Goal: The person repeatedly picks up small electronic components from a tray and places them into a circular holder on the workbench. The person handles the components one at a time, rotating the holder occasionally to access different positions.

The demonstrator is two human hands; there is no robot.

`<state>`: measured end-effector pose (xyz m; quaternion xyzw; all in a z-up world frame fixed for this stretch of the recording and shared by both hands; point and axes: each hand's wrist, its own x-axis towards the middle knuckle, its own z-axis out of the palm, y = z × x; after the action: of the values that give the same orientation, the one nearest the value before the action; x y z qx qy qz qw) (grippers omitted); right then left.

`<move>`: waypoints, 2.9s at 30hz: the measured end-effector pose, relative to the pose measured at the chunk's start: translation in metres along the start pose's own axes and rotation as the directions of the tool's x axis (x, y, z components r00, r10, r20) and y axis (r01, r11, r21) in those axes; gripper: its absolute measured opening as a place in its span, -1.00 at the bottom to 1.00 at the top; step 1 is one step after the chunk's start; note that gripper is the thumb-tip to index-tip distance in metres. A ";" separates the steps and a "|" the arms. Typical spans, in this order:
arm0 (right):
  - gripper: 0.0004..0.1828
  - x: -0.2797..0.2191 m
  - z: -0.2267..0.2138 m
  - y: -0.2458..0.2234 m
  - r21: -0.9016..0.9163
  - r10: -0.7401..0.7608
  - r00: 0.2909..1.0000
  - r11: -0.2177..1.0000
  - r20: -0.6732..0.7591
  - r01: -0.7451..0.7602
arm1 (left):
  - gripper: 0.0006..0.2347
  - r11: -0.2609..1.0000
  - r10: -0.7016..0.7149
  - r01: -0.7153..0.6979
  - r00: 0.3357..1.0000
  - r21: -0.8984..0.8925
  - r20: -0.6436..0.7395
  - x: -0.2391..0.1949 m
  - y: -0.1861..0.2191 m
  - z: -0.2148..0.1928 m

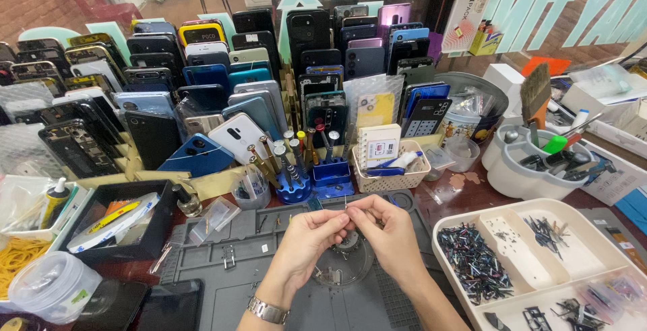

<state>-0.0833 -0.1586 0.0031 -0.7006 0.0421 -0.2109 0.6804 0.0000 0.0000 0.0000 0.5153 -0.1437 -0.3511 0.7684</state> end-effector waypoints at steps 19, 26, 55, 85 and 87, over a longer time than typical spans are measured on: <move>-0.84 0.005 -0.001 0.016 -0.005 0.035 0.998 0.999 -0.044 -0.035 | -0.83 0.860 0.235 -0.164 0.968 0.483 -0.089 -0.005 0.003 0.014; -0.80 0.007 -0.011 0.021 0.186 0.188 0.982 0.966 -0.015 -0.182 | -0.82 0.958 0.097 -0.080 0.994 0.276 -0.049 -0.005 0.007 0.013; -0.88 -0.009 0.013 -0.043 -0.586 -0.250 0.967 0.791 -0.048 0.175 | -0.79 0.999 0.035 -0.035 0.999 0.006 -0.020 0.000 0.003 0.002; -0.71 -0.053 -0.244 -0.053 -0.892 0.027 0.960 0.361 -0.280 -0.271 | -0.84 0.948 0.046 -0.140 0.948 0.285 0.314 0.103 -0.109 0.220; -0.71 -0.053 -0.248 -0.047 -0.891 0.106 0.944 0.311 -0.313 -0.331 | -0.87 0.941 0.012 -0.114 0.952 0.319 0.306 0.107 -0.114 0.226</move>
<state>-0.2291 -0.3686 0.0325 -0.9250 0.3164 -0.1220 0.1715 -0.0999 -0.2554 -0.0207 0.5735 -0.3321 -0.3709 0.6506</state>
